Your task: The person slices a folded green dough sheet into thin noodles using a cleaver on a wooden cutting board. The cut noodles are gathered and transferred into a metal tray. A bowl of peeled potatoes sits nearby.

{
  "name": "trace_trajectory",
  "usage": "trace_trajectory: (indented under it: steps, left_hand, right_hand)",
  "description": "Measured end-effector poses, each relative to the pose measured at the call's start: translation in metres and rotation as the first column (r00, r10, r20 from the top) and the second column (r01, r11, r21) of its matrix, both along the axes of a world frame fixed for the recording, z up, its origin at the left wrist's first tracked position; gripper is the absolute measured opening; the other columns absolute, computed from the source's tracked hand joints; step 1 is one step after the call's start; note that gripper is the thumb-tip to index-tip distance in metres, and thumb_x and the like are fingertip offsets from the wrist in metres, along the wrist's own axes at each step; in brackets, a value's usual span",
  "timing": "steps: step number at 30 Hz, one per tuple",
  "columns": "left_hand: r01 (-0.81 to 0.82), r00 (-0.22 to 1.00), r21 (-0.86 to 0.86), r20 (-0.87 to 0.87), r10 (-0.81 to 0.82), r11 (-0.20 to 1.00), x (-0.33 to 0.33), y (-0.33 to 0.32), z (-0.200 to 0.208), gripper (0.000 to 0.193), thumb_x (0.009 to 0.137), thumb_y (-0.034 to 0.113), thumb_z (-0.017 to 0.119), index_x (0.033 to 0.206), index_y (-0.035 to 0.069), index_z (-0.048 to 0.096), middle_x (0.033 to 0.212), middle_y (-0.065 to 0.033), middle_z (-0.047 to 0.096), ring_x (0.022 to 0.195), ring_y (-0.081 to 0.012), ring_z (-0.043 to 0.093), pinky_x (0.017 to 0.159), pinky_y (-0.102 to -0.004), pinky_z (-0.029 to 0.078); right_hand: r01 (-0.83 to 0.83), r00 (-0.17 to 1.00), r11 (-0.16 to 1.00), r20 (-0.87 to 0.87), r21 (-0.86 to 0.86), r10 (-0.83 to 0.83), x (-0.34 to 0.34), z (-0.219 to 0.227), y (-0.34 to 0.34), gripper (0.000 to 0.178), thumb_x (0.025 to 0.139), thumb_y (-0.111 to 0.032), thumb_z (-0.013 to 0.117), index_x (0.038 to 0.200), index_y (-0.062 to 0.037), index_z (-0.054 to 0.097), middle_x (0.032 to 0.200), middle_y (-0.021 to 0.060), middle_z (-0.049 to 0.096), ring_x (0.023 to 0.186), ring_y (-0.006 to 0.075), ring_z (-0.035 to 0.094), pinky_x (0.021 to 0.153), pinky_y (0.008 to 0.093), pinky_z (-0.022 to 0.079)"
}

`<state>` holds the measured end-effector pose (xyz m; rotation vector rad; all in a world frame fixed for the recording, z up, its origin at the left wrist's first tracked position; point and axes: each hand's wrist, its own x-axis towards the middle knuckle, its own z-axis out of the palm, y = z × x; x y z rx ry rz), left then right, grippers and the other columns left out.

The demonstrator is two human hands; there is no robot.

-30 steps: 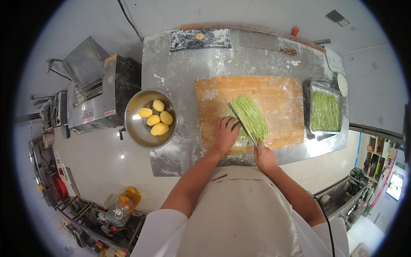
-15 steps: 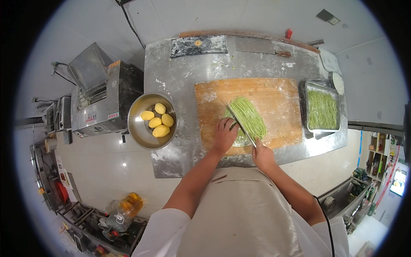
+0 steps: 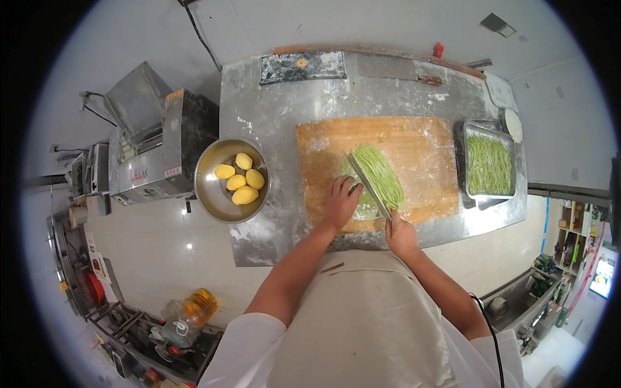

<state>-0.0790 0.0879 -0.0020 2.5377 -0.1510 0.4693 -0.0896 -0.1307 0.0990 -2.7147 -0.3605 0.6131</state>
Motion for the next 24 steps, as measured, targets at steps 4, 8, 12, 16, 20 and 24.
trace_trajectory:
  steps: [4, 8, 12, 16, 20, 24]
  left_hand:
    - [-0.007, 1.000, -0.014, 0.021, 0.007, 1.000, 0.003, 0.000, 0.000, 0.027, 0.084, 0.012, 0.074, 0.111, 0.018, 0.075, 0.125, -0.0063, 0.061, 0.129, -0.0299, 0.052, 0.112, -0.0508, 0.041]
    - [-0.003, 1.000, 0.015, 0.002, 0.003, 1.000, 0.004, 0.001, 0.003, 0.026, 0.083, 0.014, 0.074, 0.110, 0.017, 0.075, 0.124, -0.0058, 0.062, 0.128, -0.0288, 0.053, 0.113, -0.0500, 0.041]
    - [0.006, 1.000, 0.013, 0.000, -0.006, 1.000, 0.003, 0.004, 0.001, 0.027, 0.082, 0.014, 0.074, 0.109, 0.017, 0.075, 0.124, -0.0058, 0.062, 0.128, -0.0284, 0.053, 0.113, -0.0499, 0.041]
    - [0.019, 1.000, 0.029, -0.011, -0.019, 0.999, 0.003, 0.003, 0.003, 0.028, 0.081, 0.014, 0.074, 0.109, 0.017, 0.075, 0.124, -0.0056, 0.062, 0.127, -0.0285, 0.053, 0.113, -0.0499, 0.041]
    - [-0.003, 1.000, 0.031, -0.008, 0.003, 1.000, 0.004, 0.001, 0.006, 0.027, 0.082, 0.014, 0.075, 0.108, 0.017, 0.075, 0.122, -0.0053, 0.063, 0.125, -0.0288, 0.055, 0.111, -0.0496, 0.042]
    - [-0.007, 1.000, 0.048, 0.027, 0.006, 0.999, 0.008, 0.001, 0.005, 0.024, 0.084, 0.014, 0.075, 0.108, 0.017, 0.075, 0.121, -0.0057, 0.064, 0.125, -0.0291, 0.055, 0.110, -0.0496, 0.043]
  right_hand:
    - [0.003, 0.999, 1.000, -0.040, -0.008, -0.003, -0.003, 0.011, 0.002, 0.021, 0.101, -0.019, 0.059, 0.111, -0.0036, 0.048, 0.073, 0.0263, 0.068, 0.071, 0.0475, 0.070, 0.066, 0.0566, 0.057]
    - [0.005, 0.998, 1.000, -0.067, 0.023, -0.003, -0.005, 0.009, -0.001, 0.022, 0.101, -0.020, 0.059, 0.111, -0.0037, 0.048, 0.074, 0.0269, 0.068, 0.072, 0.0484, 0.069, 0.067, 0.0583, 0.056]
    - [0.008, 0.996, 1.000, -0.087, 0.022, -0.006, -0.002, 0.007, 0.001, 0.022, 0.101, -0.020, 0.059, 0.110, -0.0030, 0.049, 0.073, 0.0271, 0.067, 0.070, 0.0494, 0.068, 0.066, 0.0594, 0.055]
    - [0.007, 1.000, 1.000, -0.015, 0.018, -0.007, 0.011, -0.016, 0.017, 0.022, 0.101, -0.020, 0.059, 0.109, -0.0013, 0.049, 0.071, 0.0268, 0.067, 0.067, 0.0492, 0.068, 0.063, 0.0587, 0.055]
    - [0.007, 1.000, 1.000, 0.002, 0.021, -0.007, 0.010, -0.020, 0.020, 0.020, 0.102, -0.021, 0.059, 0.108, -0.0034, 0.049, 0.070, 0.0273, 0.066, 0.068, 0.0487, 0.068, 0.063, 0.0588, 0.054]
    - [-0.014, 1.000, 1.000, 0.011, -0.004, 0.014, 0.023, -0.005, 0.025, 0.021, 0.101, -0.020, 0.060, 0.106, -0.0017, 0.051, 0.070, 0.0273, 0.067, 0.067, 0.0485, 0.068, 0.063, 0.0581, 0.055]
